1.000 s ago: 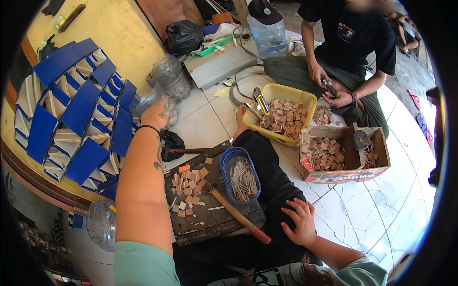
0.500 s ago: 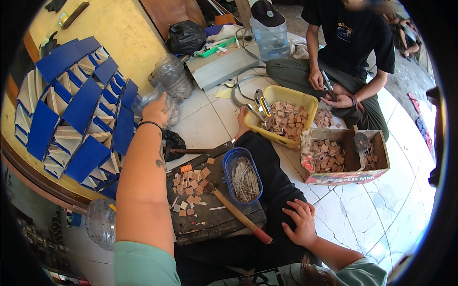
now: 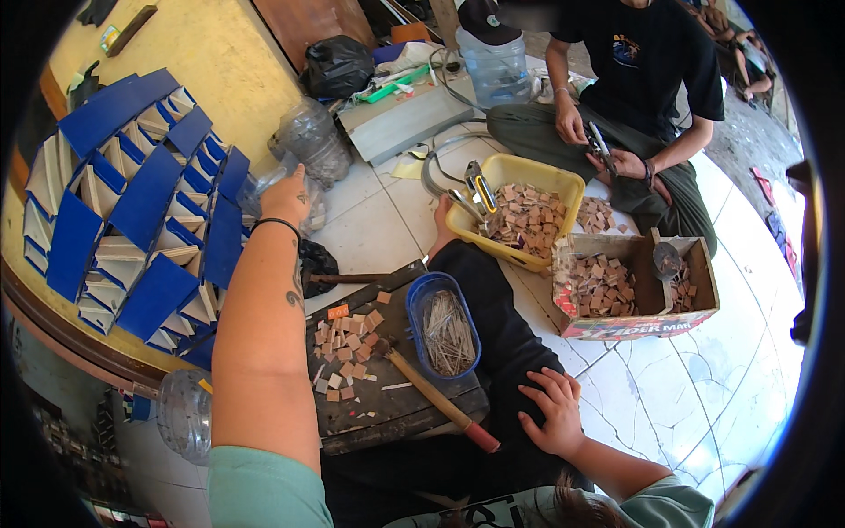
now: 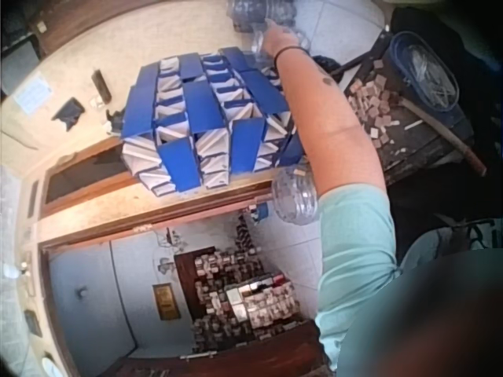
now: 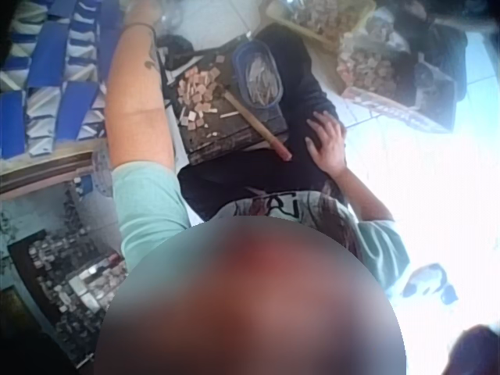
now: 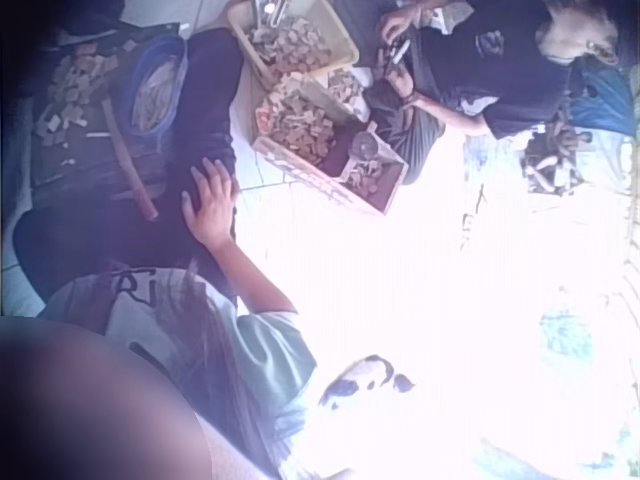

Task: The person sits on the floor and repeatedly picks small wooden blocks and thin sticks, then uses a hammer to tap the sticks into the blocks. The assembled pieces are placed into a nearby container. The process is repeated continuously.

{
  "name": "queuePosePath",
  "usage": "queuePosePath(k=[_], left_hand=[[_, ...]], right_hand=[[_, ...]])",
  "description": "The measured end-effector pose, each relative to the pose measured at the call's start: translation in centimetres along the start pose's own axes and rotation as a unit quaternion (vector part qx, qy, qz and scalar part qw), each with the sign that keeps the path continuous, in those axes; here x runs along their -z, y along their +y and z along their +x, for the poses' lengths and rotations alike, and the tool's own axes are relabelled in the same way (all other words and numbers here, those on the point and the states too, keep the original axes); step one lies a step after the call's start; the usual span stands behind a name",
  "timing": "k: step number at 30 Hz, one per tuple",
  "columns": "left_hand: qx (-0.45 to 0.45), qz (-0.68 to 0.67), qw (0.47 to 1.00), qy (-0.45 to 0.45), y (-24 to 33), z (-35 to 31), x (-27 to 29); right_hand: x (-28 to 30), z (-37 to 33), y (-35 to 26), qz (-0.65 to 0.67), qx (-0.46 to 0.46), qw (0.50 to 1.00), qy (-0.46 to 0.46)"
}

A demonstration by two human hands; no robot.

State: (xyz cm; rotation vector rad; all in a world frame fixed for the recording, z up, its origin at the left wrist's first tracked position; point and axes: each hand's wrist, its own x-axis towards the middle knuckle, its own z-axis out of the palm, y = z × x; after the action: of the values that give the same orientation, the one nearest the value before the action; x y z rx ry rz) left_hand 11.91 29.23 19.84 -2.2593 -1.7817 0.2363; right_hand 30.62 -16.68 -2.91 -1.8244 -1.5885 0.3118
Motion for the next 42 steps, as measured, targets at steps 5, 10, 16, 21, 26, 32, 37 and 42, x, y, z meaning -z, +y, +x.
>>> queuePosePath(k=[5,10,16,21,26,32,37,42], left_hand=[[-0.011,-0.002,1.0,-0.008,-0.2,0.4,-0.5],[-0.076,-0.001,0.995,0.069,0.1,-1.1,-2.6],[-0.128,-0.043,0.99,0.05,-1.9,-9.3,-6.0],[-0.148,-0.201,0.964,0.093,-6.6,-16.6,-7.1],[-0.109,-0.299,0.933,0.167,-12.2,-25.5,-9.6],[0.048,-0.392,0.901,0.18,-16.8,-36.5,-17.2],[0.129,-0.413,0.893,0.127,-14.9,-43.6,-24.7],[0.172,-0.413,0.888,0.111,-12.2,-45.6,-28.6]], right_hand=[[0.0,0.0,-0.1,0.002,-0.002,1.0,0.001],[0.0,0.0,0.1,-0.001,-0.002,1.0,-0.001],[-0.1,-0.1,0.2,-0.001,-0.001,1.0,0.0],[-0.1,0.1,-0.5,-0.02,0.002,1.0,0.008],[0.2,1.1,-1.5,-0.028,-0.004,1.0,0.01],[0.3,8.1,-0.1,-0.008,0.0,0.988,0.156],[-0.3,12.9,2.1,-0.114,-0.053,0.968,0.216],[-3.9,12.9,2.9,-0.178,-0.118,0.965,0.152]])
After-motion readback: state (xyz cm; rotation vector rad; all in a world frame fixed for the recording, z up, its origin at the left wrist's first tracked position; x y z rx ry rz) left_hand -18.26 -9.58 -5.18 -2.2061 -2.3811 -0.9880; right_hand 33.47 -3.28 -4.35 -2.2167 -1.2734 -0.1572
